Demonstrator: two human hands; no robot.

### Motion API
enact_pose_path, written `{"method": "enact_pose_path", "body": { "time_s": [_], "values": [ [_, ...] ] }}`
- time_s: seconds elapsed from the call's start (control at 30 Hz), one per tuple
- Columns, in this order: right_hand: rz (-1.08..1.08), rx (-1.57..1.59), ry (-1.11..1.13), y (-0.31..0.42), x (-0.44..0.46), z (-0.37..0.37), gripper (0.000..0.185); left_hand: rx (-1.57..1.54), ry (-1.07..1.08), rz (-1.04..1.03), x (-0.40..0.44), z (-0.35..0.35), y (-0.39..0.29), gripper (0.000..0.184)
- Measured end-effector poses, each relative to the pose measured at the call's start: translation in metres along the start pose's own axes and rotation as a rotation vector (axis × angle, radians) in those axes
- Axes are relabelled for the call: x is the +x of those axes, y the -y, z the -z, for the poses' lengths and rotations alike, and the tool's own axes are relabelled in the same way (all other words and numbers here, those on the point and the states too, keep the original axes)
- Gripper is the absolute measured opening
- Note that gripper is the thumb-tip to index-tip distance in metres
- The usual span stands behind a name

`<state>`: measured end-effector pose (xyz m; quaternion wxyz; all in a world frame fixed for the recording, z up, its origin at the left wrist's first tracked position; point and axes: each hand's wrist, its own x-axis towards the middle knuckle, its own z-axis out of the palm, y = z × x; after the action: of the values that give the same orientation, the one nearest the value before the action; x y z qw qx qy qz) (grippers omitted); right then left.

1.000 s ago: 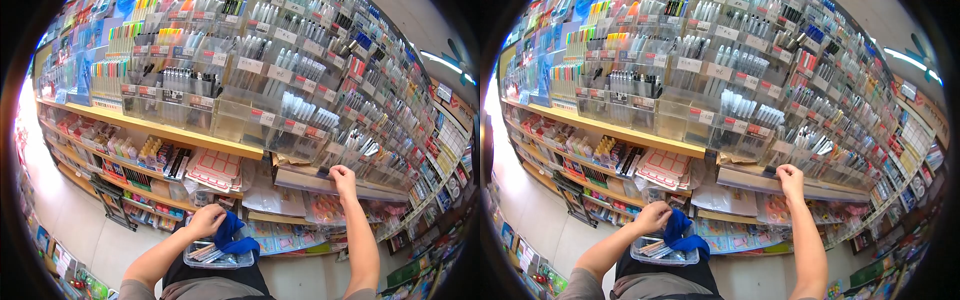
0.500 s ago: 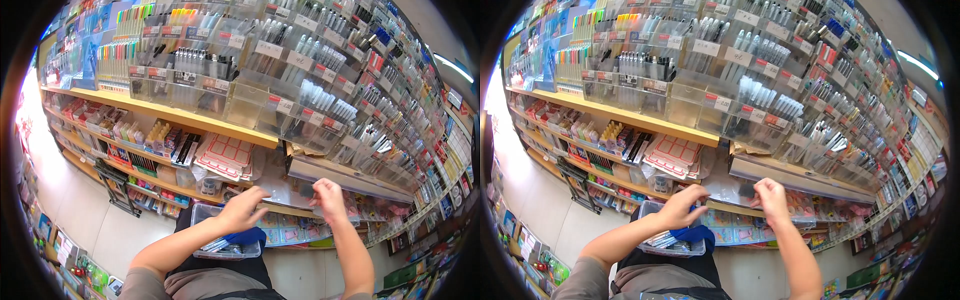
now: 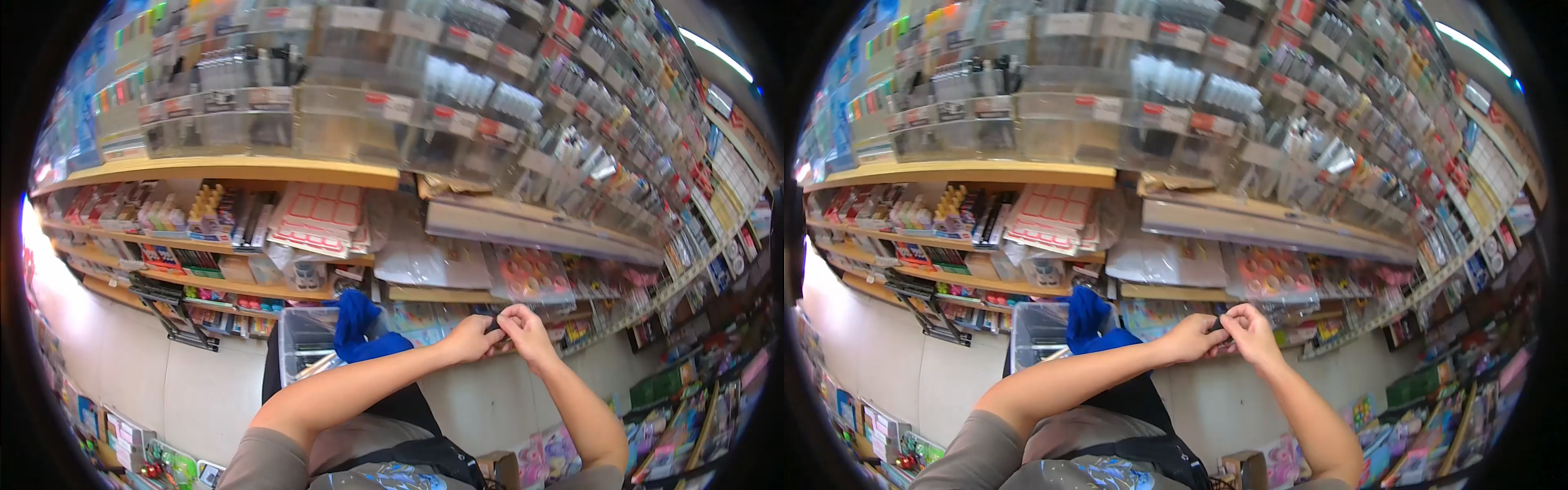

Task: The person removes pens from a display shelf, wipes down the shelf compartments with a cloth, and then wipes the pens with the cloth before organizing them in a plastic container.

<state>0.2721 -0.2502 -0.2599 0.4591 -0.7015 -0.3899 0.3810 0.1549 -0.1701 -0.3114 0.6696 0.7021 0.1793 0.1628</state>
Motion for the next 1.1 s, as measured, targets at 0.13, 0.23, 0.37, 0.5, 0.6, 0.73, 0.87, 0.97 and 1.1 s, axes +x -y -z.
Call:
{"method": "enact_pose_path", "body": {
  "time_s": [0.13,0.23,0.37,0.5,0.6,0.73,0.87,0.97,1.1],
  "values": [
    [-0.13,-0.012,0.056,-0.079,-0.024,0.055,0.008,0.057,0.163,0.061,0.015,-0.07,0.043,0.03],
    [-0.23,0.117,-0.06,-0.118,-0.054,0.072,0.008,-0.072,0.222,0.221,0.017,-0.109,0.063,0.031],
    [-0.261,0.256,-0.232,-0.177,-0.088,0.094,0.009,-0.287,0.129,0.391,0.006,-0.156,0.113,0.03],
    [-0.304,0.418,-0.425,-0.207,-0.113,0.116,0.011,0.118,0.013,0.296,-0.007,-0.154,0.184,0.029],
    [-0.352,0.517,-0.424,-0.208,-0.124,0.103,0.011,0.247,0.072,0.09,-0.026,-0.162,0.193,0.022],
    [-0.357,0.671,-0.379,-0.225,-0.125,0.081,0.011,-0.061,0.375,0.275,-0.023,-0.163,0.171,0.015],
    [-0.431,0.822,-0.369,-0.238,-0.128,0.05,0.011,-0.11,0.263,0.175,-0.027,-0.166,0.162,0.015],
    [-0.5,0.929,-0.39,-0.246,-0.13,0.025,0.01,-0.035,0.245,0.128,-0.027,-0.166,0.165,0.017],
    [-0.533,1.09,-0.246,-0.25,-0.136,0.017,0.011,-0.015,0.148,0.369,-0.026,-0.152,0.164,0.017]
  ]
}}
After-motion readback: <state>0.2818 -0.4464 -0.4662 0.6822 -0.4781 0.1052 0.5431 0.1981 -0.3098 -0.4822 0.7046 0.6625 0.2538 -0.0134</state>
